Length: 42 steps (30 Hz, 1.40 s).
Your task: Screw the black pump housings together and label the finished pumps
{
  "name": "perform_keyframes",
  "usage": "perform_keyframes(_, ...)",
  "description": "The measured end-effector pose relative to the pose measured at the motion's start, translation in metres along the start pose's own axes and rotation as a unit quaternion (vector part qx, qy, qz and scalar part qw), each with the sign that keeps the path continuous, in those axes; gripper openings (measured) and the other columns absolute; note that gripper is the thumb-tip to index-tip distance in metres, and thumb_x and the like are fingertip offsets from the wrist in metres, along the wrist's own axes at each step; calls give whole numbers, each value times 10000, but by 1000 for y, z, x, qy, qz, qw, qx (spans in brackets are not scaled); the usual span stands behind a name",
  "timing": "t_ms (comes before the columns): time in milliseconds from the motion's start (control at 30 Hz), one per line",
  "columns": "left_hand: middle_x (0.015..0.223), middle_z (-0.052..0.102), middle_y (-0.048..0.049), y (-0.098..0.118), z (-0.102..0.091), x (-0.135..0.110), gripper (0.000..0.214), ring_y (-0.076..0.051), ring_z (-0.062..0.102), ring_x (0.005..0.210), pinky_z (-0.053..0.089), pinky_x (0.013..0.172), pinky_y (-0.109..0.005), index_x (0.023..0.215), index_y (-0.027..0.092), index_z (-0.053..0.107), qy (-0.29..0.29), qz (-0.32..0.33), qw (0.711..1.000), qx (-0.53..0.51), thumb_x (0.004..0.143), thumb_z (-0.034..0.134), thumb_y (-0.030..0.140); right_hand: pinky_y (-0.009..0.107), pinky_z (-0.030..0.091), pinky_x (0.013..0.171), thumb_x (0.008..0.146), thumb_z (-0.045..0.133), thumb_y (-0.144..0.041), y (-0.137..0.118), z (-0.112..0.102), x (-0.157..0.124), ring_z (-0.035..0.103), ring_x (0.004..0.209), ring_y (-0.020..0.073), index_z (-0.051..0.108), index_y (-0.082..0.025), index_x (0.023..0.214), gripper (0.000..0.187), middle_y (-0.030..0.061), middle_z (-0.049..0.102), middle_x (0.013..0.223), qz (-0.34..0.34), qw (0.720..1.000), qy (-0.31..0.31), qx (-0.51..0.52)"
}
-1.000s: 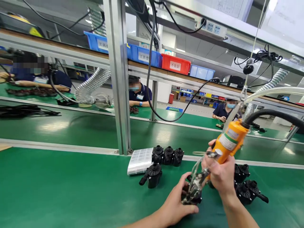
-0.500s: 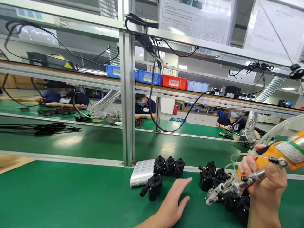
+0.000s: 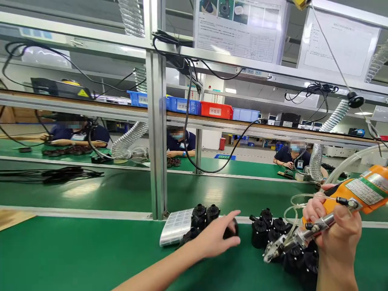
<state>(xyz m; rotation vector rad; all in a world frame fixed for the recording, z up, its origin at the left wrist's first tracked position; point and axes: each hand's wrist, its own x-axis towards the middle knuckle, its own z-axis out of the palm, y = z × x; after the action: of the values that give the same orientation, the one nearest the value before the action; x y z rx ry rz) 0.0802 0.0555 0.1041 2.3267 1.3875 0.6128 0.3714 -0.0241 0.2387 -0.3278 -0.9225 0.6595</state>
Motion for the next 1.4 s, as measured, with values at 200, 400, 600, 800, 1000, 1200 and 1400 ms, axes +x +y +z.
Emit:
perform_keyframes(200, 1576, 512, -78, -14, 36, -37, 812, -332, 523, 1417, 424, 1219, -445, 1559, 380, 477, -11, 68, 997, -45, 818, 772, 232, 230, 378, 445, 715, 859, -450, 11, 7, -2, 408, 443, 81, 590, -210, 1062, 500, -64, 485, 629, 21, 1000, -3, 4)
perform_keyframes(400, 1639, 434, -155, -18, 42, -4, 1136, -421, 450, 1484, 396, 1222, -525, 1630, 304, 355, -2, -52, 998, -30, 624, 834, 89, 222, 382, 461, 704, 889, -468, 14, 11, -6, 426, 452, 70, 595, -208, 1043, 519, -62, 485, 651, 12, 1000, -21, -9)
perform_keyframes(600, 1197, 739, -161, -21, 44, 4, 603, -361, 701, 1125, 539, 971, -459, 1280, 183, 622, 18, -93, 995, -2, 721, 585, -40, 226, 388, 455, 724, 867, -437, 10, 6, -5, 439, 450, 92, 582, -215, 1086, 511, -65, 488, 609, 8, 1000, -15, -3)
perform_keyframes(800, 1181, 717, -141, 2, 34, -10, 226, -314, 684, 1099, 521, 958, -414, 1095, 192, 648, 46, -57, 997, 23, 960, 492, 99, 221, 368, 455, 737, 843, -442, 7, 4, 0, 414, 428, 85, 576, -213, 1090, 499, -70, 480, 586, 9, 1000, -18, 15)
perform_keyframes(1000, 1016, 691, -137, 39, 17, -33, 314, -326, 648, 945, 528, 862, -446, 1017, 196, 689, 30, 23, 993, 114, 1026, 374, 195, 230, 394, 439, 730, 855, -449, 15, 7, -2, 423, 442, 85, 582, -207, 1051, 486, -64, 486, 621, 13, 1000, -21, 14)
perform_keyframes(1200, 1318, 642, -139, 17, 43, -50, 341, -349, 572, 1255, 485, 1119, -512, 1323, 268, 651, 119, 44, 989, -80, 1011, 552, 361, 241, 416, 436, 735, 877, -443, 32, 12, -8, 462, 432, 90, 553, -228, 1062, 508, -70, 501, 666, 32, 999, -28, 0)
perform_keyframes(1400, 1379, 637, -139, -29, 82, -45, 660, -350, 622, 1267, 524, 1107, -464, 1435, 269, 572, 134, -28, 926, -351, 901, 670, 644, 251, 437, 462, 731, 842, -358, 54, 17, -14, 473, 477, 97, 560, -216, 1084, 474, -62, 520, 690, 45, 997, -41, -52)
